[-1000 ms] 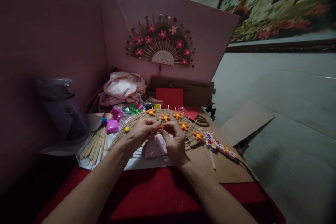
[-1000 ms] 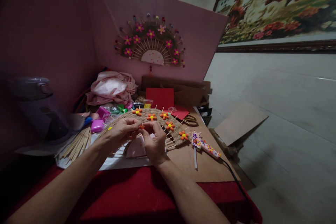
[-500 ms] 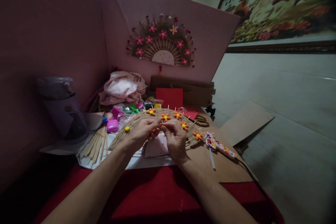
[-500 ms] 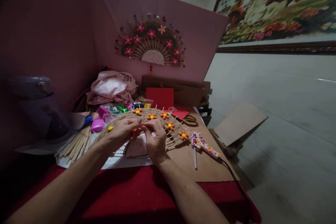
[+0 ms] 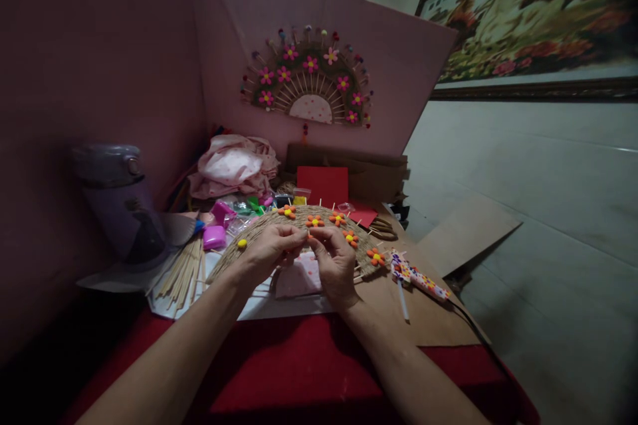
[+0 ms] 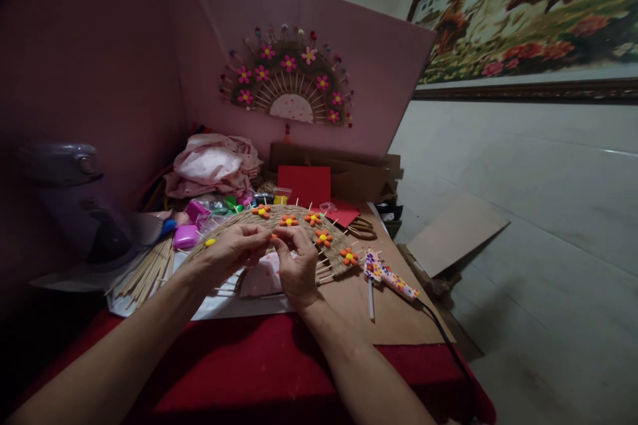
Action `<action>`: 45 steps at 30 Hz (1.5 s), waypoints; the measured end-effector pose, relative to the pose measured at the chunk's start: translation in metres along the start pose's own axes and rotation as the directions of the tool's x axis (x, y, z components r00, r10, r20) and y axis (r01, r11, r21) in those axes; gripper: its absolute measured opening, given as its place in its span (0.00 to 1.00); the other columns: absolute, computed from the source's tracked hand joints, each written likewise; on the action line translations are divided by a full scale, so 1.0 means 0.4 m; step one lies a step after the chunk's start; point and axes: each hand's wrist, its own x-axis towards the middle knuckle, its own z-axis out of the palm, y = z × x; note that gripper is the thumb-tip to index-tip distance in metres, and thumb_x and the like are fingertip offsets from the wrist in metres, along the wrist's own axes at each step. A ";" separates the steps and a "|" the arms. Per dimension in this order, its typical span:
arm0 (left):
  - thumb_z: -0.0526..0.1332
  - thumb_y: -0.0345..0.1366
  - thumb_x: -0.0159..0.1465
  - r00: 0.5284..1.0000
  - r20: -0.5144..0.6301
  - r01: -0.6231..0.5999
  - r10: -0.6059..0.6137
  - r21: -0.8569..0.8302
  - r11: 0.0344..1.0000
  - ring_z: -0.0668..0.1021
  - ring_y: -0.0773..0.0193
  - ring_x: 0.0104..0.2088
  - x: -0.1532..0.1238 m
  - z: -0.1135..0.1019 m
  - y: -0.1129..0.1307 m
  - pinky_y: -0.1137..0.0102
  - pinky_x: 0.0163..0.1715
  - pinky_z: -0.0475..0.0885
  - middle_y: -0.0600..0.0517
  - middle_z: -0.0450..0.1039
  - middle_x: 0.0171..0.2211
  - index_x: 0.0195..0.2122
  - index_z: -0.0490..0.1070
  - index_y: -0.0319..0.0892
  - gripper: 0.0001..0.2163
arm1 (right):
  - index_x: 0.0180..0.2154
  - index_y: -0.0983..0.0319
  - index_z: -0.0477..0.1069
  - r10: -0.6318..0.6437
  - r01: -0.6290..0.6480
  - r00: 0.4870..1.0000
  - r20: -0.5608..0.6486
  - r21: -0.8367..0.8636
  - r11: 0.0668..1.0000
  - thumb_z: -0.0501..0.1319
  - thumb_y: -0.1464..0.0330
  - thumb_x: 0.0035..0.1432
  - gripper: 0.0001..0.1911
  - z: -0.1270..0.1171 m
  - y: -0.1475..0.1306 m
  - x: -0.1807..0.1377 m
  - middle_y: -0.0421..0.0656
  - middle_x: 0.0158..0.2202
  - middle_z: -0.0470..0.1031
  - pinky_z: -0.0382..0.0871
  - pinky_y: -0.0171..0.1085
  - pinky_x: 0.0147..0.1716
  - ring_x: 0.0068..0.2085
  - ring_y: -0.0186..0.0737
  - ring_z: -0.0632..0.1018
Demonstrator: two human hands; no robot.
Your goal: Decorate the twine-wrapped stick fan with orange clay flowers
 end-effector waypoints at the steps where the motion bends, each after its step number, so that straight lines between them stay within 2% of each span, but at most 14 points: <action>1: 0.65 0.44 0.53 1.000 -0.002 -0.004 0.004 -0.005 1.000 0.59 0.75 0.16 0.000 -0.001 0.000 0.75 0.16 0.49 0.58 0.58 0.15 0.20 0.63 0.38 0.16 | 0.37 0.60 0.72 0.015 -0.015 1.000 0.005 0.004 1.000 0.60 0.66 0.58 0.06 -0.001 0.002 0.000 0.43 0.35 0.71 0.68 0.37 0.38 0.38 0.37 0.73; 6: 0.64 0.46 0.54 1.000 -0.015 0.008 -0.009 -0.036 0.999 0.59 0.75 0.16 0.002 -0.002 -0.004 0.75 0.16 0.49 0.57 0.60 0.16 0.19 0.64 0.39 0.17 | 0.32 0.60 0.72 -0.028 0.028 1.000 0.000 -0.043 0.999 0.60 0.67 0.58 0.05 -0.001 0.008 0.000 0.41 0.32 0.71 0.67 0.37 0.38 0.36 0.37 0.72; 10: 0.65 0.43 0.53 1.000 -0.021 0.013 -0.014 -0.017 1.000 0.58 0.75 0.15 0.002 -0.002 -0.006 0.74 0.16 0.48 0.57 0.59 0.15 0.19 0.64 0.38 0.16 | 0.34 0.60 0.72 -0.016 0.017 1.000 0.022 -0.041 0.999 0.60 0.67 0.57 0.04 -0.001 0.007 0.001 0.41 0.32 0.70 0.67 0.36 0.36 0.36 0.37 0.72; 15: 0.64 0.47 0.54 1.000 -0.021 0.022 -0.023 -0.050 0.999 0.58 0.76 0.15 0.001 0.001 -0.006 0.74 0.16 0.47 0.57 0.58 0.16 0.20 0.63 0.38 0.18 | 0.31 0.60 0.72 -0.042 0.042 0.999 0.011 -0.054 0.998 0.60 0.66 0.57 0.05 0.000 0.008 0.004 0.41 0.31 0.70 0.67 0.36 0.37 0.36 0.37 0.72; 19: 0.65 0.46 0.53 0.999 -0.018 0.027 -0.029 -0.086 0.996 0.58 0.76 0.15 0.000 0.005 -0.002 0.75 0.16 0.48 0.58 0.58 0.15 0.19 0.63 0.38 0.18 | 0.36 0.60 0.72 -0.021 0.022 1.000 0.022 -0.048 0.999 0.60 0.66 0.57 0.06 -0.001 0.011 0.003 0.42 0.34 0.71 0.67 0.36 0.37 0.36 0.37 0.72; 25: 0.63 0.49 0.55 0.999 -0.043 0.023 -0.027 -0.096 0.995 0.58 0.76 0.15 0.001 0.003 -0.005 0.75 0.16 0.48 0.57 0.59 0.17 0.22 0.65 0.38 0.18 | 0.33 0.61 0.72 -0.027 0.027 1.000 0.001 -0.045 0.999 0.60 0.66 0.58 0.05 -0.002 0.012 0.002 0.41 0.32 0.72 0.67 0.37 0.38 0.36 0.37 0.73; 32: 0.66 0.42 0.53 0.998 -0.070 -0.003 -0.004 -0.100 0.995 0.58 0.76 0.16 0.003 -0.001 -0.004 0.75 0.16 0.49 0.58 0.57 0.16 0.20 0.61 0.39 0.16 | 0.40 0.60 0.73 -0.013 0.014 1.000 0.008 -0.064 0.998 0.58 0.68 0.59 0.08 -0.003 0.012 -0.001 0.44 0.37 0.73 0.68 0.39 0.41 0.40 0.39 0.74; 37: 0.66 0.44 0.53 0.995 -0.102 -0.017 0.010 -0.064 0.998 0.58 0.76 0.15 0.004 0.001 -0.001 0.75 0.16 0.48 0.58 0.59 0.16 0.21 0.64 0.38 0.16 | 0.40 0.59 0.74 -0.112 0.118 0.993 0.048 -0.143 0.983 0.58 0.70 0.58 0.08 -0.005 -0.002 -0.003 0.44 0.35 0.74 0.68 0.39 0.41 0.39 0.39 0.74; 40: 0.66 0.44 0.52 0.995 -0.102 -0.021 0.014 -0.067 0.998 0.58 0.76 0.15 0.005 0.001 -0.002 0.76 0.15 0.48 0.58 0.58 0.15 0.20 0.63 0.38 0.16 | 0.42 0.60 0.73 -0.101 0.105 0.994 0.029 -0.143 0.984 0.58 0.70 0.59 0.09 -0.005 -0.005 -0.003 0.45 0.37 0.74 0.68 0.38 0.41 0.40 0.39 0.74; 45: 0.64 0.46 0.54 0.997 -0.078 -0.020 0.017 -0.041 0.999 0.58 0.76 0.15 0.006 -0.001 -0.009 0.75 0.15 0.48 0.58 0.57 0.15 0.20 0.62 0.39 0.17 | 0.36 0.61 0.73 -0.091 0.096 0.995 0.036 -0.134 0.986 0.59 0.69 0.59 0.05 -0.003 -0.001 -0.003 0.43 0.34 0.73 0.68 0.36 0.37 0.37 0.37 0.74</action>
